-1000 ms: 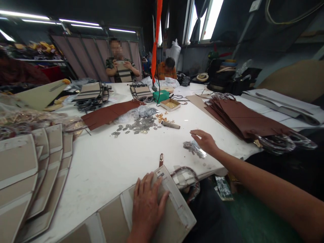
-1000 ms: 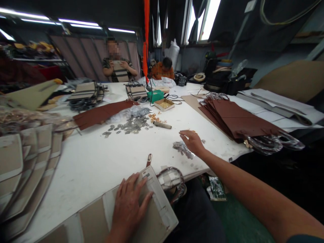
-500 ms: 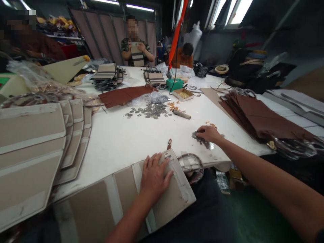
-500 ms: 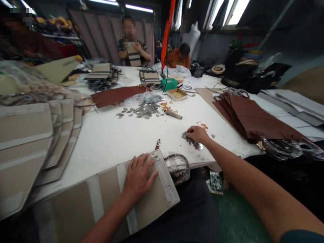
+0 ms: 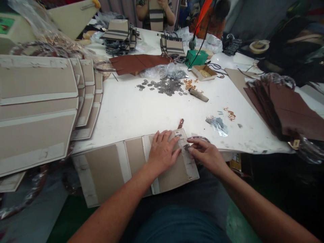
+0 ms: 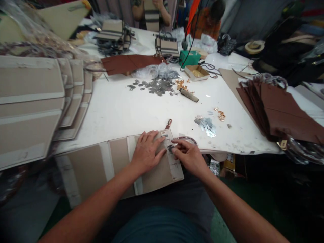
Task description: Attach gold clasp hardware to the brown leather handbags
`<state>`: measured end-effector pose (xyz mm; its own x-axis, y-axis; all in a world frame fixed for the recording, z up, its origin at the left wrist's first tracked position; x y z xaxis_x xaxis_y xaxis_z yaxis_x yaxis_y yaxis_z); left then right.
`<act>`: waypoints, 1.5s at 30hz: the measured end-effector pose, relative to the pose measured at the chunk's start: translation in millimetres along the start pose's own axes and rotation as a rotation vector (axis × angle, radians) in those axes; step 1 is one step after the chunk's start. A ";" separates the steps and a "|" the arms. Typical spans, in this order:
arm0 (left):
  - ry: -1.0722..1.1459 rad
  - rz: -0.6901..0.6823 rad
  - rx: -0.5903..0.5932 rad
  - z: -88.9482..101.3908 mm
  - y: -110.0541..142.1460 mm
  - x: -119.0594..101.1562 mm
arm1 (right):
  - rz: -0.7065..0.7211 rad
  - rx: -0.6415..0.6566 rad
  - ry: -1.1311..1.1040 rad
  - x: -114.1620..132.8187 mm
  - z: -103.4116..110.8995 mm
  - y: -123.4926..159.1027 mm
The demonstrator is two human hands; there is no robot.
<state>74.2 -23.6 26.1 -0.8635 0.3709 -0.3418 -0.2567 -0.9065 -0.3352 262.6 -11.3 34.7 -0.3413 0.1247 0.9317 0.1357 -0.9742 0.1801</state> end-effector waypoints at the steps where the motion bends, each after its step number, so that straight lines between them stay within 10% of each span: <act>1: 0.001 -0.001 0.001 -0.2 0.0 -0.1 | -0.023 -0.001 -0.009 -6.6 -10.3 8.2; 45: 0.036 0.012 0.036 -3.5 -1.5 -1.6 | -0.056 -0.207 0.126 -19.5 -18.3 21.6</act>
<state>77.4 -22.2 24.1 -0.8508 0.3660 -0.3770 -0.2619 -0.9174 -0.2995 255.2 -38.3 14.6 -0.4583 0.1683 0.8727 -0.0763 -0.9857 0.1500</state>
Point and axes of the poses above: each hand's wrist, its own y-axis away from the middle knuckle, its own z-axis out of the back of the hand, x = y × z, the point moved 5 cm from there along -y, towards the middle knuckle, and after that the axes turned 4 degrees about -x, right-handed, at the moved point
